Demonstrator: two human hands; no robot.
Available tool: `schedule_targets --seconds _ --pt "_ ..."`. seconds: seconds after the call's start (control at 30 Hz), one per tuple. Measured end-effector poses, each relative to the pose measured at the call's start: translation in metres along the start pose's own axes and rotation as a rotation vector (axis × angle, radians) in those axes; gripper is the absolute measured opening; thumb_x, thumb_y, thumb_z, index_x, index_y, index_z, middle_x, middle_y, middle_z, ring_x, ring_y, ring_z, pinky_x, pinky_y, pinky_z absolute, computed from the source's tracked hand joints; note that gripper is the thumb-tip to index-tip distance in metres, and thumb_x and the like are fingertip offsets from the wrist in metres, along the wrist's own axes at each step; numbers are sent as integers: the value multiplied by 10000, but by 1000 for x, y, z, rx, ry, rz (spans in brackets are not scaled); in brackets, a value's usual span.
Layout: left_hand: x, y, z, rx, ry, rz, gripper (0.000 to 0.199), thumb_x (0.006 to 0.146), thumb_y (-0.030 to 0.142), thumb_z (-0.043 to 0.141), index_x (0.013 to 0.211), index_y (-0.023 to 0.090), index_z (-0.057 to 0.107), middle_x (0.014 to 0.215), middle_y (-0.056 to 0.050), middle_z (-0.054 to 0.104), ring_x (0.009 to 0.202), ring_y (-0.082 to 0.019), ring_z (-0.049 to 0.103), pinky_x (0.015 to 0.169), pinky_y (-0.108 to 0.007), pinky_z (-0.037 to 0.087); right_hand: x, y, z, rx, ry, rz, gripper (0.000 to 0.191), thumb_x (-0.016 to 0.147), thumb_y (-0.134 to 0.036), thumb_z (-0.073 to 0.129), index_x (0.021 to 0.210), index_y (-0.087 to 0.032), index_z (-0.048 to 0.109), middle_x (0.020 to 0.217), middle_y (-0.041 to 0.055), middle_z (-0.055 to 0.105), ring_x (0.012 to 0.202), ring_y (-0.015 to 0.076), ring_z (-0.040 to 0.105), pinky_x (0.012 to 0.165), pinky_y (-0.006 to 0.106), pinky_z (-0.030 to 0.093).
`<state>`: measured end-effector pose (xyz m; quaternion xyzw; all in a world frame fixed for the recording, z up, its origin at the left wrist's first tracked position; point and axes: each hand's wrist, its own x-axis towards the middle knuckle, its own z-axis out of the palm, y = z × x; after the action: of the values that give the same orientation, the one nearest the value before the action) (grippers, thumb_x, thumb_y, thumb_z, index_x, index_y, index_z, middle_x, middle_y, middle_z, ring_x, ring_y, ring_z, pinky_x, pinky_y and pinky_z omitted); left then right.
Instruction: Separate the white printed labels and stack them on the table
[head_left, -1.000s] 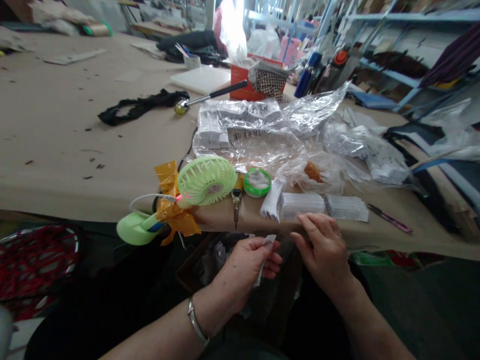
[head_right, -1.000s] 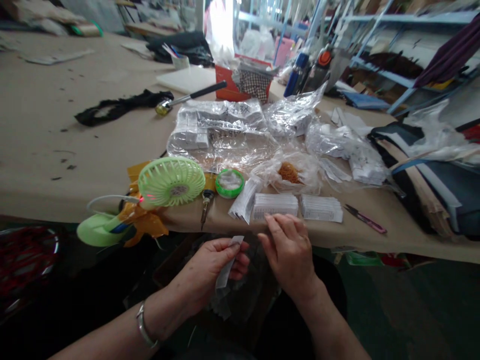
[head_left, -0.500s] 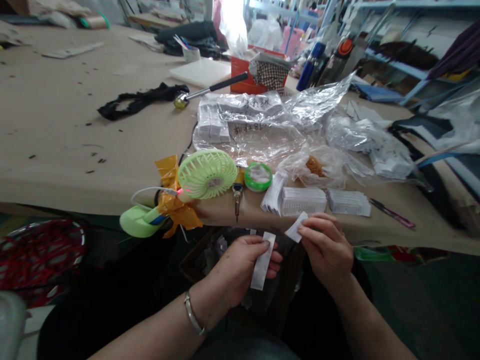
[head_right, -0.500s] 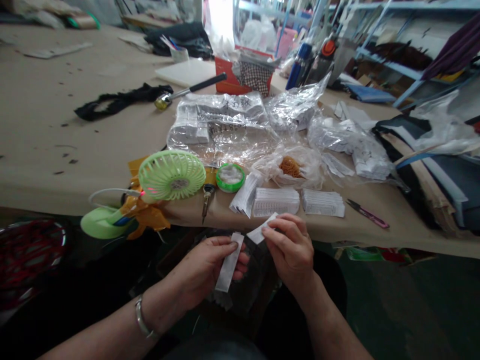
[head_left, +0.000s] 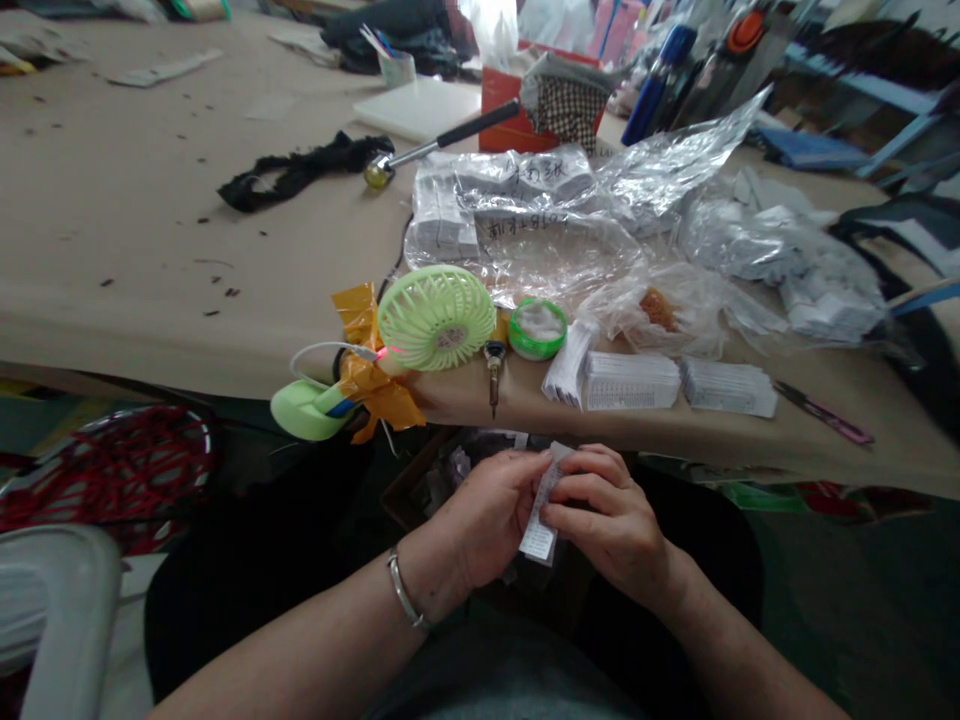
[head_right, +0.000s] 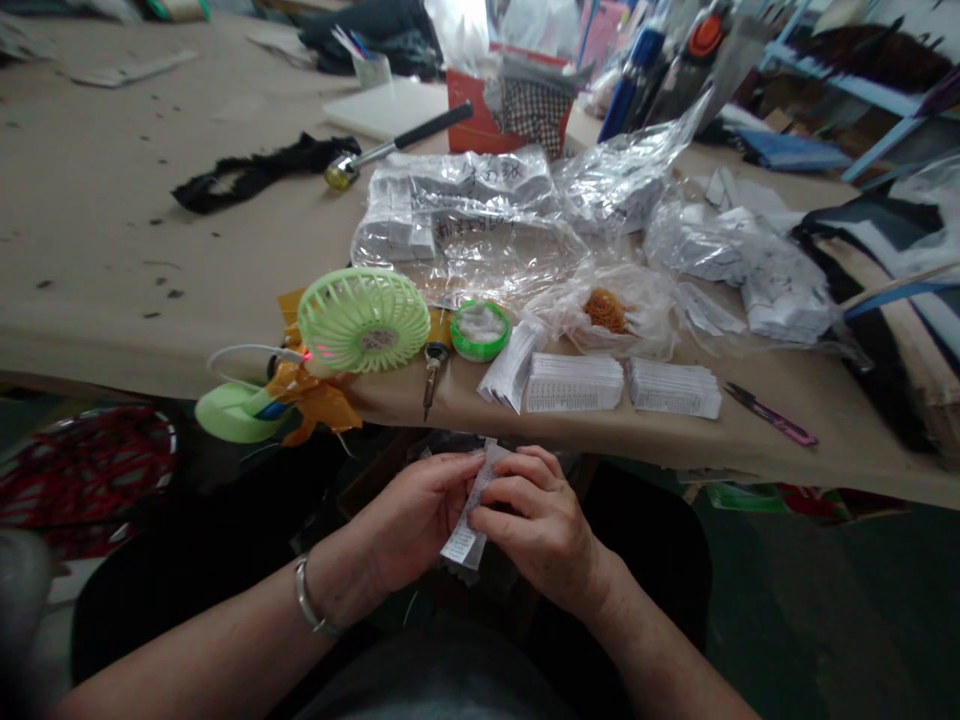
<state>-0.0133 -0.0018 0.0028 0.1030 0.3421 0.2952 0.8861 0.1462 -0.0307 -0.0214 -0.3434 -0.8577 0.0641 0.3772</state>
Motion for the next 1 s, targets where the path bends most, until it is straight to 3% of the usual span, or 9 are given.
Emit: schedule_targets --seconds 0.17,0.3,0.47,0.53,0.6,0.67,0.87,1.0 --pt "1 -4 0 38 25 23 171 646 167 759 762 62 689 655 -35 634 522 -67 549 487 -159 386 4 -6 1 10 7 -10 159 832 -90 624 881 -230 680 832 -3 695 955 181 582 932 415 461" --pt "0 -4 2 109 129 11 110 739 169 691 803 83 668 668 -55 664 526 -100 591 506 -189 450 -3 4 -14 -36 21 48 289 839 -117 614 1117 -198 618 972 55 688 1042 217 568 908 418 499" --pt "0 -1 1 244 240 -42 109 833 189 612 873 92 641 719 -96 703 612 -155 660 607 -266 538 -35 52 -57 -596 234 385 481 891 -309 568 1337 -161 463 1181 163 582 1164 312 495 961 553 427" --pt "1 -2 1 254 236 -49 109 830 185 618 879 89 639 715 -94 704 616 -157 664 602 -261 539 -48 67 -69 -748 165 455 537 885 -383 566 1348 -135 453 1252 191 548 1199 344 464 980 580 394" --pt "2 -4 1 258 223 -53 113 831 188 620 873 85 637 695 -89 700 595 -153 658 586 -257 536 -58 75 -74 -802 90 455 477 897 -340 551 1321 -132 487 1264 186 558 1203 338 470 988 564 392" --pt "3 -6 2 260 228 -54 106 835 182 612 866 83 635 686 -87 697 582 -150 653 577 -255 534 -65 77 -77 -790 92 429 362 905 -257 536 1251 -150 553 1203 155 609 1159 299 517 981 519 415" --pt "4 -3 4 276 249 -51 113 845 172 592 897 75 621 708 -91 697 600 -153 659 585 -256 534 -66 76 -88 -593 271 419 123 878 -184 576 954 -197 672 969 76 687 961 221 624 882 426 493" --pt "3 -4 7 289 256 -49 110 861 162 554 885 73 613 698 -91 689 544 -138 637 553 -247 520 -47 48 -73 -372 441 454 140 845 -143 613 948 -221 668 968 50 679 957 214 638 895 431 503"
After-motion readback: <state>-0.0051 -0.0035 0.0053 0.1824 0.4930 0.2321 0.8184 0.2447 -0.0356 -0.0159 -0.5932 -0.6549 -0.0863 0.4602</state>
